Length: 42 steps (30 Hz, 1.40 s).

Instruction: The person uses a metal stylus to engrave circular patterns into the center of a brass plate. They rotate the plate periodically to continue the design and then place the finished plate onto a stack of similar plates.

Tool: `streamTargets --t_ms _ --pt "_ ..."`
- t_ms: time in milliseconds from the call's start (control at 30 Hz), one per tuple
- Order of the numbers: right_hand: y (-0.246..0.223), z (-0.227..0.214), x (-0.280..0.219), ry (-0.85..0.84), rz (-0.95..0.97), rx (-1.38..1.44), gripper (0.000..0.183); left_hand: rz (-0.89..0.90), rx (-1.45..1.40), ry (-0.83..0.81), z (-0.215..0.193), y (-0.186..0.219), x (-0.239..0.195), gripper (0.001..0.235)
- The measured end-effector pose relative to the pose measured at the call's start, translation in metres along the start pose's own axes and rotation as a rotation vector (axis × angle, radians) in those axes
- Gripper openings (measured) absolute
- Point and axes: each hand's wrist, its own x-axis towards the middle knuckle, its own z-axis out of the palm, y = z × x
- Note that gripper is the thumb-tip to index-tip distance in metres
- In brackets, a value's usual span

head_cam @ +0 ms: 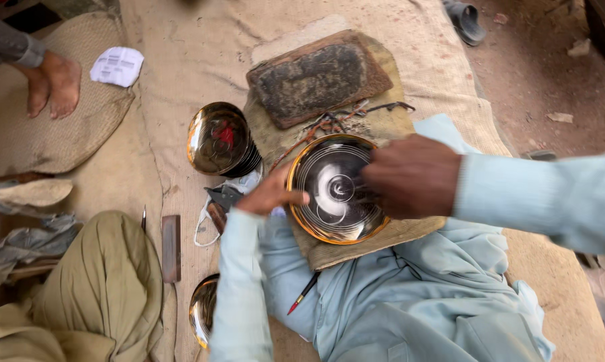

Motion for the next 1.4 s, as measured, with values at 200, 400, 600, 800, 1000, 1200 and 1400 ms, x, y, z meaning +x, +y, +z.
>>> streamTargets --t_ms 200,400,600,800,1000,1200,1400 --pt "0.015 0.020 -0.049 0.024 0.250 0.464 0.042 -0.018 0.759 0.647 0.006 0.021 0.053 0.063" --pt "0.024 0.040 -0.071 -0.098 0.600 0.598 0.056 -0.251 0.684 0.767 0.052 0.013 -0.034 0.059" --pt "0.025 0.072 -0.070 -0.132 0.734 0.726 0.060 -0.166 0.567 0.855 0.065 0.005 -0.023 0.040" --pt "0.028 0.099 -0.079 -0.031 0.755 0.875 0.060 -0.184 0.499 0.802 0.067 -0.010 -0.011 0.052" --pt "0.023 0.113 -0.090 -0.023 0.826 1.028 0.060 0.131 -0.122 0.694 0.082 -0.018 -0.010 0.056" --pt "-0.003 0.111 -0.100 0.396 0.592 0.981 0.055 0.212 -0.511 0.580 0.102 -0.020 -0.019 0.080" --pt "-0.031 0.095 -0.089 0.495 0.530 0.788 0.048 0.268 -0.393 0.625 0.106 -0.010 -0.026 0.081"
